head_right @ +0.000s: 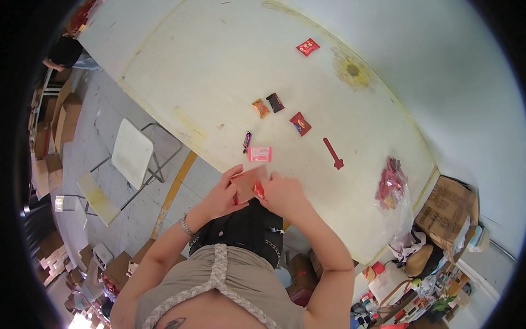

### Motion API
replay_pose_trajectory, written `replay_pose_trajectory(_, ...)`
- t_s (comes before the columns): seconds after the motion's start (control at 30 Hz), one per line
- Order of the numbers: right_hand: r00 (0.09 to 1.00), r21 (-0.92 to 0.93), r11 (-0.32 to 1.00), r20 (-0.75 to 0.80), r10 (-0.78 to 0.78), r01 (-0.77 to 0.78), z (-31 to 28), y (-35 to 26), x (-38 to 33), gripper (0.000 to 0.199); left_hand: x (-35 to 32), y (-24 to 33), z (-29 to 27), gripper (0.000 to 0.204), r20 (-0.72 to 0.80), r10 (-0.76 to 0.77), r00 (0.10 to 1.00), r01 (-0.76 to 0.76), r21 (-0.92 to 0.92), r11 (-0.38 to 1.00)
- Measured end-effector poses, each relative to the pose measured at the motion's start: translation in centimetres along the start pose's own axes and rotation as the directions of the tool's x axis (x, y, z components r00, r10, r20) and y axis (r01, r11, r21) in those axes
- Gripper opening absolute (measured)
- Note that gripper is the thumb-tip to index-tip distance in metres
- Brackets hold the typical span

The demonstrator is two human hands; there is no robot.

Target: The person assembles small red gift boxes by placing candies and a gold chain into them, then folding and closing the boxes. The person also assembles red paper bags by folding and taping them.

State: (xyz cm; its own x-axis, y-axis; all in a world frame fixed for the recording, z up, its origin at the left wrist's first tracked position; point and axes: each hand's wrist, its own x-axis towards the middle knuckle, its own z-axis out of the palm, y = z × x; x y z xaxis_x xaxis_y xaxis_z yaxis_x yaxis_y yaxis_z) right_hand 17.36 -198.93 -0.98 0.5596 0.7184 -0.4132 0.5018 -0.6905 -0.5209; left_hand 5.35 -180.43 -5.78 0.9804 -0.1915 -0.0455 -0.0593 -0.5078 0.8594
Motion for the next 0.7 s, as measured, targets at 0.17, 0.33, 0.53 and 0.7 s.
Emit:
replay_pose_trajectory(0.17, 0.708, -0.129, 0.992, 0.701, 0.083, 0.011, -1.8, -0.6, 3.8, 0.036, -0.4, 1.2, 2.5, 0.056, 0.07, 0.044, 0.997, -0.032, -0.156, 0.987)
replay_pose_trajectory(0.33, 0.568, 0.376, 0.848, 0.815, -0.112, -0.373, -1.6, 2.1, 6.2, 0.035, 1.0, 3.3, 2.7, 0.047, 0.198, -0.395, 0.897, 0.431, -0.59, 0.683)
replay_pose_trajectory(0.53, 0.714, 0.699, 0.323, 0.694, -0.092, -0.638, 3.3, 5.9, 4.3, 0.038, -0.3, 0.3, 5.2, 0.018, -0.123, 0.278, 0.953, -0.205, 0.417, 0.885)
replay_pose_trajectory(0.7, 0.656, 0.374, 0.792, 0.754, 0.043, -0.482, 1.2, 2.7, 2.4, 0.028, -0.5, -0.9, 5.3, 0.021, -0.157, 0.425, 0.892, -0.335, 0.402, 0.852)
